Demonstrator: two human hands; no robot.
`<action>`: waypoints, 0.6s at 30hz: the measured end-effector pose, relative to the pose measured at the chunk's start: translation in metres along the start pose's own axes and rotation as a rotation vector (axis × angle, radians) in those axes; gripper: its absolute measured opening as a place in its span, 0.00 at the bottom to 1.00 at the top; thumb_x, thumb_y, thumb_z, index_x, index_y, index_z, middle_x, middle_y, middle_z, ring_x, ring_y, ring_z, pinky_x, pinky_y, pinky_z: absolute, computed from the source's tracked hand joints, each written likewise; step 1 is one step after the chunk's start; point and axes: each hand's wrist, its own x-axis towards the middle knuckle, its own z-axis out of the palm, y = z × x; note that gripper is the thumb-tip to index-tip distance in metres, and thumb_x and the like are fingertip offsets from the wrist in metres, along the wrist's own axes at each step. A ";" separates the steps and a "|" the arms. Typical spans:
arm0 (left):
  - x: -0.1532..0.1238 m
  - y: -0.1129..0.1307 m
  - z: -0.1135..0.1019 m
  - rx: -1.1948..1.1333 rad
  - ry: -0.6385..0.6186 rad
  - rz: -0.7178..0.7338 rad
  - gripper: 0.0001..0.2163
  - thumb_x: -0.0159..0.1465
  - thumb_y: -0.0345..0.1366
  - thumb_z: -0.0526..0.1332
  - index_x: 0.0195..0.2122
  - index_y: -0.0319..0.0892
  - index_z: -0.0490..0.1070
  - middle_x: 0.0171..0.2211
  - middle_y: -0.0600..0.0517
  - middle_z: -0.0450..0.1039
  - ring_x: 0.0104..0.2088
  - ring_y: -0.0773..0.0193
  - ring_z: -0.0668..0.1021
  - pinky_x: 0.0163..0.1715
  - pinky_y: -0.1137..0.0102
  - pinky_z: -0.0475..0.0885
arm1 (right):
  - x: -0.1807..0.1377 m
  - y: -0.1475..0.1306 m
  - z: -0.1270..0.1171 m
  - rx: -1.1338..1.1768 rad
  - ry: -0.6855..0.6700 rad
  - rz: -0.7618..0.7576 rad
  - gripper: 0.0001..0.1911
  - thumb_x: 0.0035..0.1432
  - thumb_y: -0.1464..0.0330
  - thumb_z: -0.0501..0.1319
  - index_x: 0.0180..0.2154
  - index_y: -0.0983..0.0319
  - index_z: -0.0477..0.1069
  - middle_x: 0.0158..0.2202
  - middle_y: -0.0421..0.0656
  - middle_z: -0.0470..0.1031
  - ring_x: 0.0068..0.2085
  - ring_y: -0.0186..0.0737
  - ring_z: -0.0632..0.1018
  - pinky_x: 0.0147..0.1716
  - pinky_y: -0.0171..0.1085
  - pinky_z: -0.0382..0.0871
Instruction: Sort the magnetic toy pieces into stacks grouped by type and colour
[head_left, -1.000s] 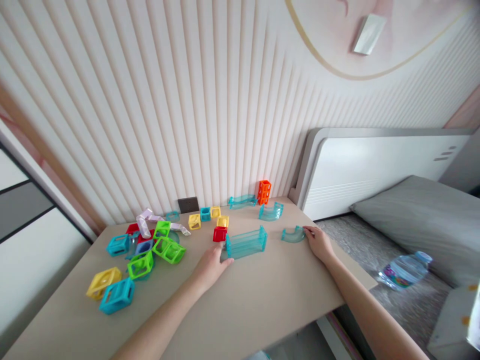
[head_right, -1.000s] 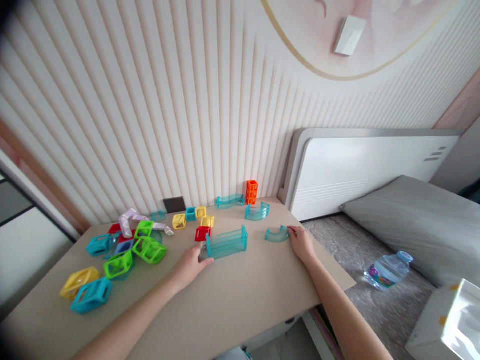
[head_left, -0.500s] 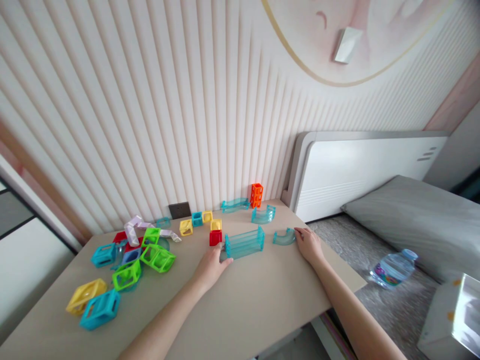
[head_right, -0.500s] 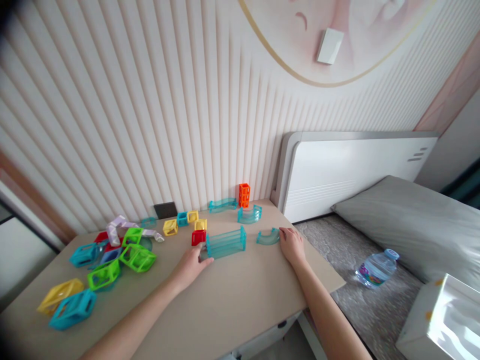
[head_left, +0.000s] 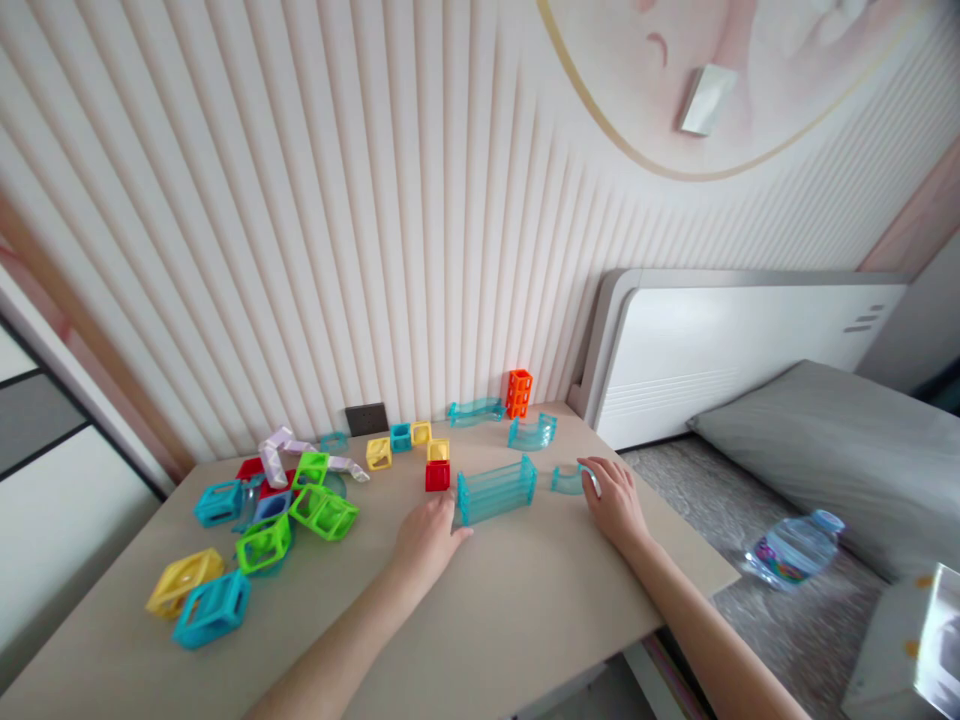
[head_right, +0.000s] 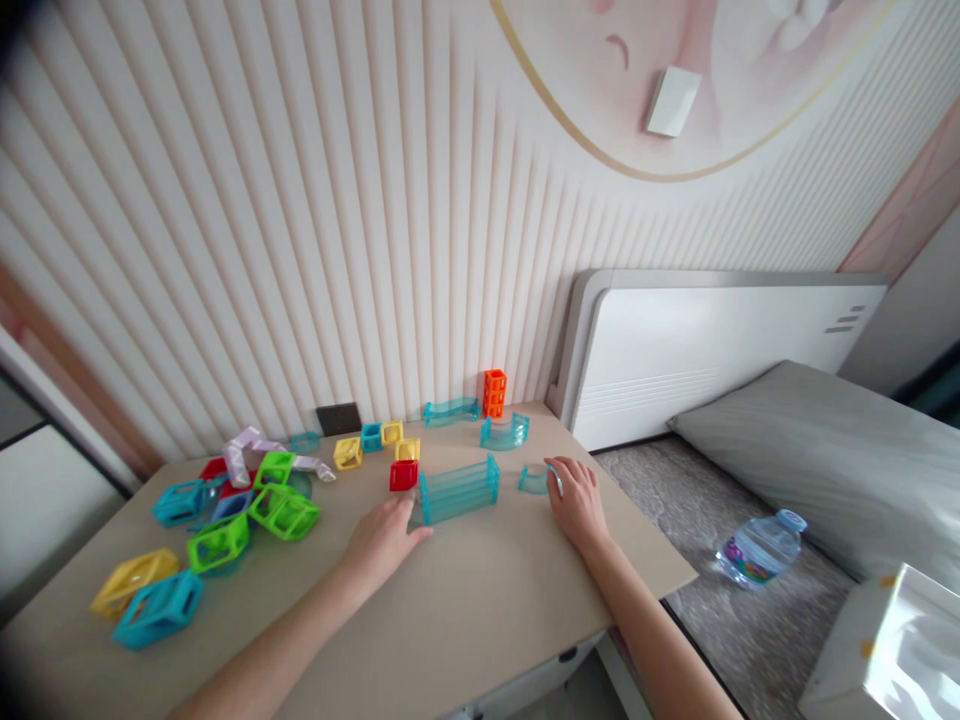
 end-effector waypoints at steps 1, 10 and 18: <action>-0.001 -0.001 -0.007 0.062 0.021 0.040 0.18 0.60 0.35 0.67 0.51 0.40 0.70 0.45 0.41 0.77 0.47 0.48 0.79 0.46 0.61 0.72 | -0.003 -0.008 -0.002 0.015 0.026 -0.041 0.15 0.68 0.65 0.51 0.50 0.60 0.72 0.47 0.49 0.76 0.50 0.47 0.75 0.52 0.46 0.65; 0.048 -0.039 -0.052 0.266 0.229 0.408 0.18 0.65 0.30 0.55 0.57 0.39 0.68 0.57 0.40 0.69 0.57 0.49 0.72 0.57 0.57 0.68 | -0.047 -0.107 -0.018 0.137 -0.091 -0.240 0.10 0.69 0.64 0.55 0.40 0.59 0.74 0.36 0.45 0.77 0.39 0.43 0.77 0.42 0.39 0.69; 0.071 -0.043 -0.015 0.272 0.208 0.403 0.19 0.67 0.37 0.54 0.59 0.42 0.68 0.64 0.41 0.64 0.63 0.47 0.66 0.61 0.53 0.62 | -0.029 -0.151 -0.003 -0.020 -0.456 -0.062 0.11 0.67 0.62 0.58 0.36 0.59 0.76 0.39 0.44 0.77 0.43 0.44 0.78 0.43 0.37 0.69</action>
